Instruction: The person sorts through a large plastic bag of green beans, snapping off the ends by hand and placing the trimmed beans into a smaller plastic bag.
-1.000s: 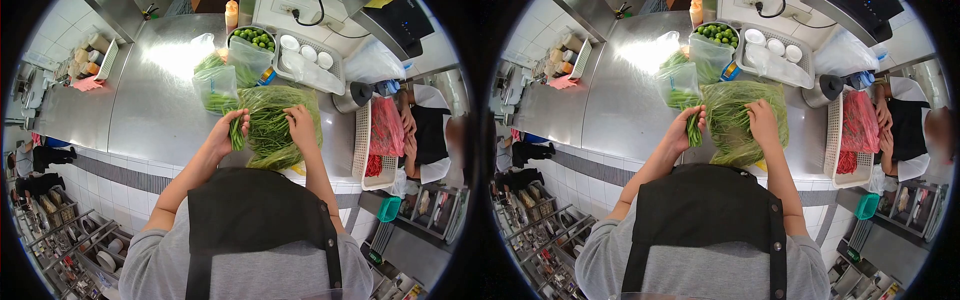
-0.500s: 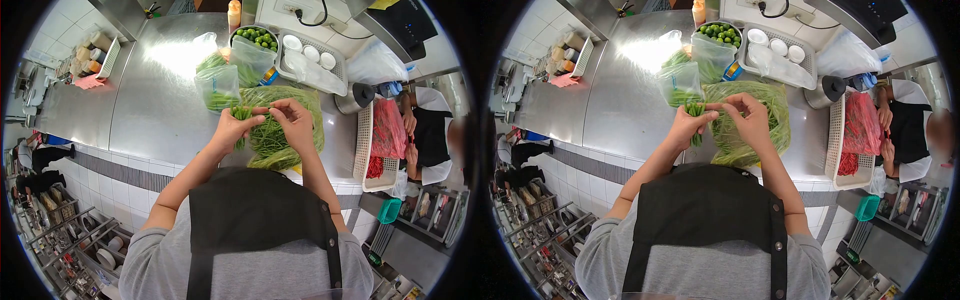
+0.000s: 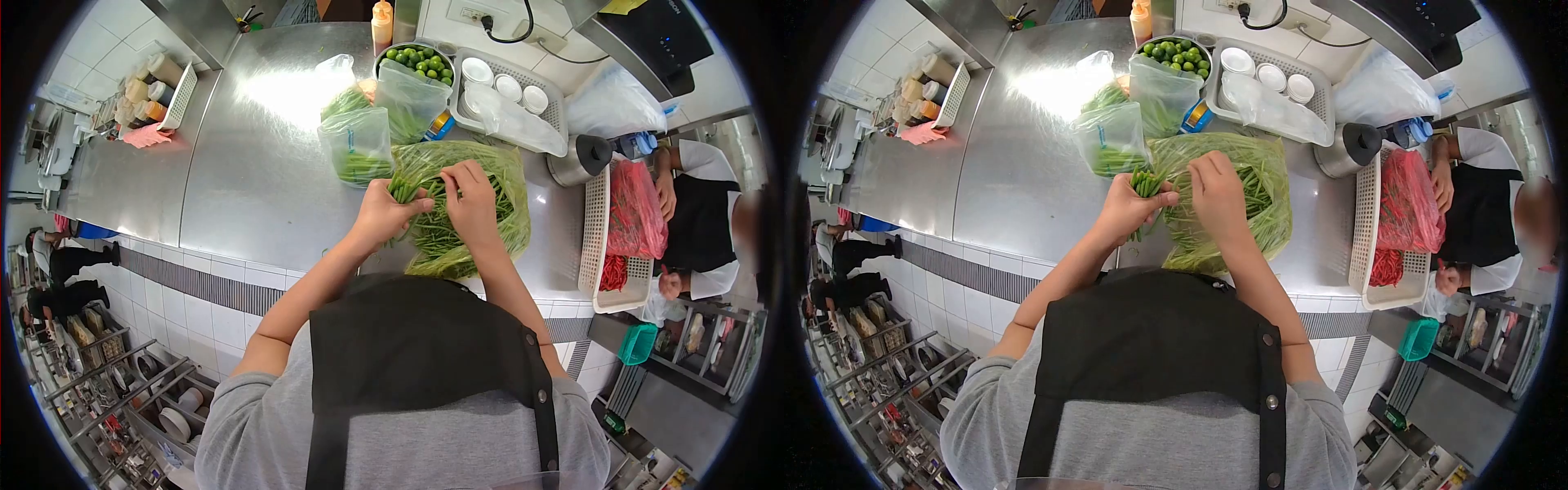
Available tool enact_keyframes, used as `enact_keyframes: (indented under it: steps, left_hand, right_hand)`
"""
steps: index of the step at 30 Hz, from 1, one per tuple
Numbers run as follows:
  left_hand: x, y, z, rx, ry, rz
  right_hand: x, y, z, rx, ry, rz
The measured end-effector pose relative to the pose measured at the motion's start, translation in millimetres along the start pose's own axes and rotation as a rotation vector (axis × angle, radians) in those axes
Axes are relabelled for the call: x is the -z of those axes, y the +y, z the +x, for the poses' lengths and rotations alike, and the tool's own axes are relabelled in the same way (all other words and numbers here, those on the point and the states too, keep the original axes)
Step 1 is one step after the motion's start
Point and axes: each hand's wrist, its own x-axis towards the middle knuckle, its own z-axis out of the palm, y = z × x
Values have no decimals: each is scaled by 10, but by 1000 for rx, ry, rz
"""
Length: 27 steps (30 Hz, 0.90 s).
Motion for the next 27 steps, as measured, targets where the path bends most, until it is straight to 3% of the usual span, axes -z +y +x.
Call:
enact_keyframes:
  steps: [2,3,5,6,8,9,11,12,15,20,27]
  left_hand:
    - [-14,79,-58,7,-1,-123]
    - [4,102,-64,6,3,-123]
    - [39,129,-61,-11,-30,-314]
    - [43,115,-47,-11,-31,-315]
    - [39,72,-14,-105,105,-467]
    - [39,72,-6,-105,105,-467]
    - [40,73,9,-159,210,-560]
    - [43,67,16,-159,210,-560]
    - [65,52,20,-179,241,-620]
    - [58,55,-13,-191,292,-644]
    - [-10,141,-157,-411,364,-377]
  right_hand:
    - [-16,135,-65,-188,-60,-57]
    - [8,153,-66,-186,-61,-54]
    - [62,162,-95,-425,-418,-231]
    - [53,163,-138,-425,-418,-233]
    - [11,155,-251,-735,-353,493]
    - [5,121,-280,-735,-353,493]
    - [-13,47,-331,-713,-291,884]
    - [-15,-8,-337,-713,-291,884]
    - [-43,-143,-322,-696,-235,820]
    - [-53,-211,-273,-480,-212,517]
    - [-53,-95,-311,-539,-268,247]
